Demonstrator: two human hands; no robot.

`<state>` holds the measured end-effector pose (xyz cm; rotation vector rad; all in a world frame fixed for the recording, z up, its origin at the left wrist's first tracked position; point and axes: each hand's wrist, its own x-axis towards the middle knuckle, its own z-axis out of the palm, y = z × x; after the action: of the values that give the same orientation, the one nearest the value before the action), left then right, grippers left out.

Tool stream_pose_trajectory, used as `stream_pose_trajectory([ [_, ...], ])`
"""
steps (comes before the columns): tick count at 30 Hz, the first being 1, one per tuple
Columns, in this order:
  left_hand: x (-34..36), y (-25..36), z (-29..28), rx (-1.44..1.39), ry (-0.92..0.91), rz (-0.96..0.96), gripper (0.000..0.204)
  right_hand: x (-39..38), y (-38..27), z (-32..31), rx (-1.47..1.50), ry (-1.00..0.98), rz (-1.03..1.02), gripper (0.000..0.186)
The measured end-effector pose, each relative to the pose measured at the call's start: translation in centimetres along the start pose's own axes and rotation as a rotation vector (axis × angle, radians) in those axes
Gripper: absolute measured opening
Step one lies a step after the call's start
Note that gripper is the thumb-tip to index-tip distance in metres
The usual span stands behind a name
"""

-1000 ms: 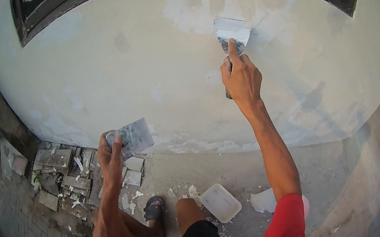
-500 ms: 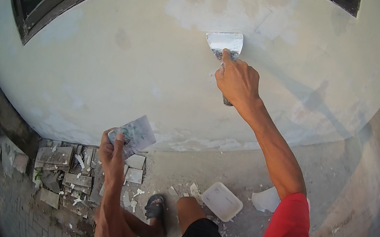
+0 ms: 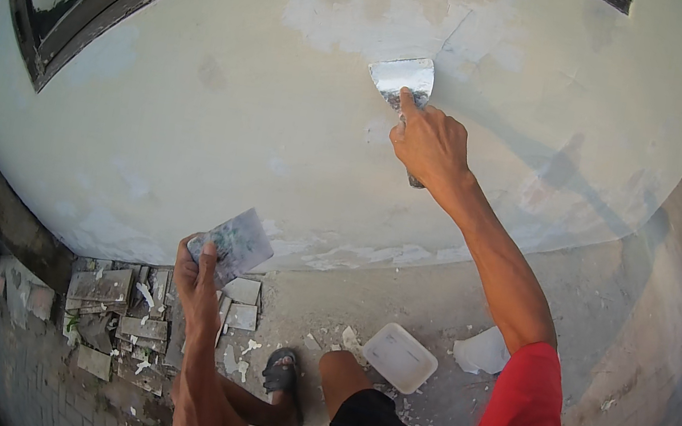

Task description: The person applies and smooths plaster onto an exterior wall using putty knives, scooping and transferring the compound between the blades before spreading it across the wall surface.

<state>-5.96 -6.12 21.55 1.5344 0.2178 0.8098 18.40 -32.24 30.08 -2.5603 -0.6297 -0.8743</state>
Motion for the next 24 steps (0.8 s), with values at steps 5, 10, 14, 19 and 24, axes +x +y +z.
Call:
stream_pose_trajectory([
  [5,-0.2,1.0,-0.3,0.060,0.048,0.107,0.023,2.2,1.5,-2.7,0.010,0.251,-0.078,0.056],
  [10,-0.2,-0.1,0.5,0.066,-0.016,0.003,0.024,4.1,4.6,1.8,-0.116,0.280,-0.074,0.057],
  [14,-0.3,-0.4,0.2,0.013,-0.031,0.043,0.024,-1.7,5.9,4.2,-0.018,0.160,-0.031,0.058],
  [19,-0.8,0.9,-0.7,0.034,0.049,0.080,0.023,0.7,3.6,-0.8,0.411,0.393,0.047,0.057],
  [24,-0.2,-0.9,0.6,0.062,-0.007,0.011,0.024,5.9,-0.7,-4.3,0.460,0.237,0.282,0.056],
])
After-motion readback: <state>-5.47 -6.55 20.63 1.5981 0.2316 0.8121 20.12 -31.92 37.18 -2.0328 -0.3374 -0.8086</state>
